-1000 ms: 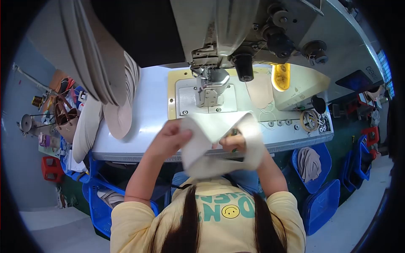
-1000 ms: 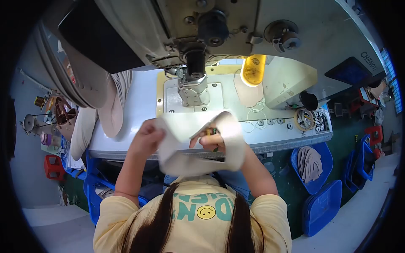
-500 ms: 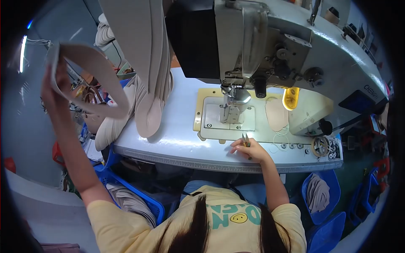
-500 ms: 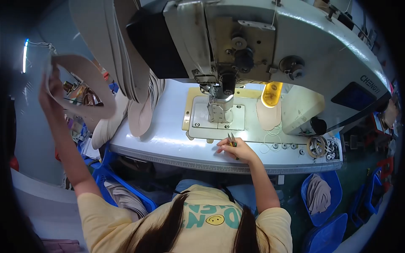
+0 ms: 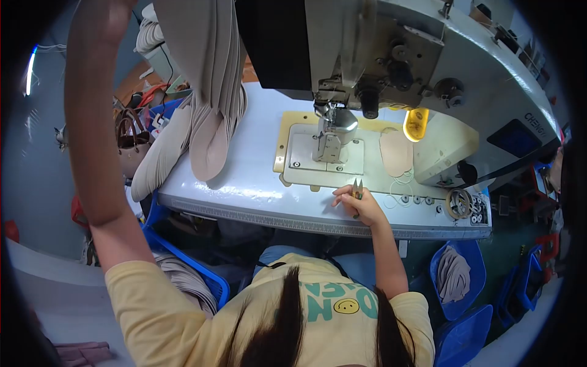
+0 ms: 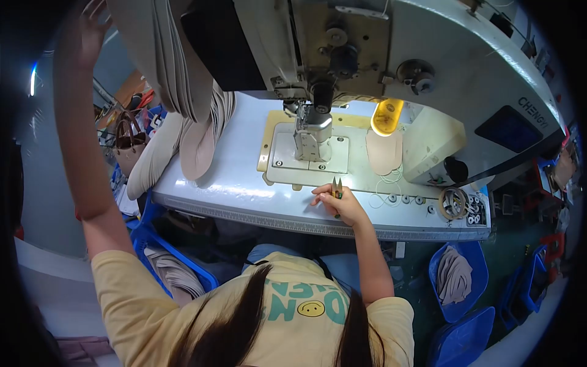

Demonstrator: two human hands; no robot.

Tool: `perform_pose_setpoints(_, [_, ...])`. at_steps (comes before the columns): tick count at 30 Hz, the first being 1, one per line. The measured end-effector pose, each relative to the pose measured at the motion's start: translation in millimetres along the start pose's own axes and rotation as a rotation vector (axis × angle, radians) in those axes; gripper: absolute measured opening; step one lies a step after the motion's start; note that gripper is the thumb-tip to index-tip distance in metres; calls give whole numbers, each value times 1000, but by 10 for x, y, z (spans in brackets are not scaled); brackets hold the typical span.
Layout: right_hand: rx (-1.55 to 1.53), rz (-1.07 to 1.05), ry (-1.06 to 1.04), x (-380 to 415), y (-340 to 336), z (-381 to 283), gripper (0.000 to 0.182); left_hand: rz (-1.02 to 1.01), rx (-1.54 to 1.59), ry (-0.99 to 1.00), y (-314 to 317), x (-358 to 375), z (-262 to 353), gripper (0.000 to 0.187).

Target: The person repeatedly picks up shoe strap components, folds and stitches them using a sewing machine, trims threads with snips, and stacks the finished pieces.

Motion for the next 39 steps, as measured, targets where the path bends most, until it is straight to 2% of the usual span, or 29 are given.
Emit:
perform_pose_setpoints(2, [-48,-10,0,-2,-10,3,20,241,51,52,-591,-38,-357,36])
perform_pose_setpoints(4, [-98,-17,2,-6,-20,-4,20,-8,42,-98,-960,-77,-1330,25])
perform_pose_setpoints(5, [-122,-19,2,-7,-25,-8,19,127,-146,-172,-1460,-144,-2143,23])
perform_pose_setpoints(6, [-124,-16,1,-9,-31,-8,19,118,-323,-224,-1679,71,-2697,27])
perform_pose_setpoints(8, [-126,-7,-3,-10,-34,-5,19,-59,-712,-211,-1881,797,-3619,36])
perform_pose_setpoints(11, [-144,-11,0,-13,-42,-7,18,-250,-990,-80,-2142,1513,-4370,52])
perform_pose_setpoints(14, [-157,20,16,-16,-73,19,18,-451,-1066,-367,-1937,1770,-4184,60])
perform_pose_setpoints(17, [-162,23,32,-33,-65,32,19,-388,-831,-588,-2037,1790,-4164,58])
perform_pose_setpoints(18, [-147,24,39,-54,-52,34,19,-354,-761,-631,-2067,1804,-4126,51])
perform_pose_setpoints(21, [-36,60,63,-123,-10,47,19,-434,-753,-370,-2093,1713,-4040,35])
perform_pose_setpoints(24, [254,185,123,-153,110,14,17,-260,-1268,160,-2411,1433,-3774,26])
perform_pose_setpoints(26, [356,155,-53,-246,289,-15,23,-304,-985,-159,-2082,1436,-3206,30])
perform_pose_setpoints(28, [366,147,-164,-287,510,-70,31,-242,-498,-495,-1793,1708,-2785,31])
perform_pose_setpoints(30, [284,168,-221,-293,753,-228,41,-210,-245,-611,-1427,2086,-2343,35])
perform_pose_setpoints(31, [238,190,-244,-299,830,-287,43,-183,-153,-691,-1419,2322,-2383,39])
perform_pose_setpoints(32, [190,215,-269,-302,892,-343,46,-208,-198,-770,-1323,2565,-2316,34])
perform_pose_setpoints(33, [142,243,-293,-312,945,-375,48,-251,-106,-853,-1315,2833,-2422,32])
perform_pose_setpoints(34, [119,327,-498,-277,959,-514,43,-284,-102,-893,-1173,3001,-2355,31])
perform_pose_setpoints(35, [72,363,-427,-311,871,-409,41,-328,17,-1012,-1101,3222,-2374,33])
perform_pose_setpoints(37, [-19,435,-283,-325,713,-225,38,-347,141,-1100,-961,3475,-2418,38])
perform_pose_setpoints(39, [-74,563,-473,-121,515,-433,24,-275,-19,-853,-910,3376,-2484,42])
Point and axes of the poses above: each hand's wrist, its own x-axis away from the middle knuckle, its own y-axis out of the palm, z = x × y, the point moved 10 cm from there along -x, towards the middle knuckle, and after that the axes turned 13 degrees about z, right-handed, at the moved point
